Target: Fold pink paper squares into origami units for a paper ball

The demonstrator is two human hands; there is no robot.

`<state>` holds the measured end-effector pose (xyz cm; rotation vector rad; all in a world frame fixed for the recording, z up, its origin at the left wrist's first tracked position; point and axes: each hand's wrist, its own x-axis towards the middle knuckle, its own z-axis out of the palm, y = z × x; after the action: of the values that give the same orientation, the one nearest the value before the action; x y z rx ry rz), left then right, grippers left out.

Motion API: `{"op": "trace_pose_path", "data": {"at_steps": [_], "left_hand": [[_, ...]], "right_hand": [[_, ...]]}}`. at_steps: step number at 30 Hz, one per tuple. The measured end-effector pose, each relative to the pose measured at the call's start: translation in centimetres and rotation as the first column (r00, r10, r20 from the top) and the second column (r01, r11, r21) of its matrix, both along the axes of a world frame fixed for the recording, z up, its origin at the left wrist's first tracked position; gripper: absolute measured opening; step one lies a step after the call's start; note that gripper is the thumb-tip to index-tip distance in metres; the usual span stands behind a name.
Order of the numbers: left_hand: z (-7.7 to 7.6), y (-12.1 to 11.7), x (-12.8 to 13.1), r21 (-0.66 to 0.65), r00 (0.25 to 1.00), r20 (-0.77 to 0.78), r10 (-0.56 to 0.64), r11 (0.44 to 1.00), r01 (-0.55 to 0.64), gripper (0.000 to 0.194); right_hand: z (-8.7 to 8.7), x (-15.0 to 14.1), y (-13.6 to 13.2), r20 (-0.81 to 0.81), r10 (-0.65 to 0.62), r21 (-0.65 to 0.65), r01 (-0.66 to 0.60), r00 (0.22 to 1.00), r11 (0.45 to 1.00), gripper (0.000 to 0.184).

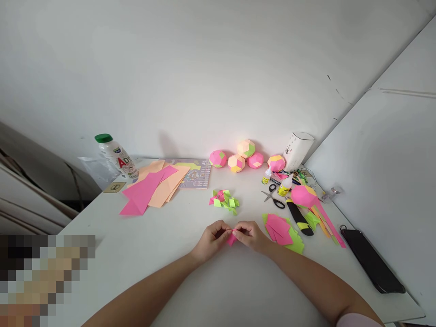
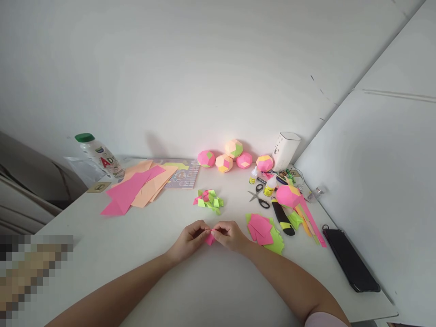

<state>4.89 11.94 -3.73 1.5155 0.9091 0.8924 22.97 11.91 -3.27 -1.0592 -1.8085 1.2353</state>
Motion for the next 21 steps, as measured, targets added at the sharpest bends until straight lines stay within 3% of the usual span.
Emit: {"op": "trace_pose_path", "data": {"at_steps": [8, 15, 18, 21], "left_hand": [[-0.74, 0.01, -0.01, -0.018, 0.998, -0.056, 0.031, 0.999, -0.032, 0.027], [-0.23, 0.11, -0.05, -0.113, 0.999, 0.028, 0.037, 0.993, -0.033, 0.029], [0.08, 0.19, 0.0, -0.179, 0.99, 0.095, 0.101, 0.98, -0.083, 0.031], [0.23, 0.22, 0.02, -0.227, 0.983, 0.145, 0.116, 0.971, -0.081, 0.03]], "right_hand": [[-0.13, -0.05, 0.02, -0.026, -0.012, 0.016, 0.013, 1.0, 1.0, 0.018], [0.43, -0.02, -0.16, -0.048, -0.071, -0.03, 0.069, 0.996, 0.997, 0.027], [0.42, 0.01, -0.13, -0.11, -0.026, -0.102, 0.015, 0.994, 0.995, 0.024], [0.2, 0.03, 0.01, -0.089, 0.006, -0.096, -0.015, 0.996, 0.995, 0.023]]}}
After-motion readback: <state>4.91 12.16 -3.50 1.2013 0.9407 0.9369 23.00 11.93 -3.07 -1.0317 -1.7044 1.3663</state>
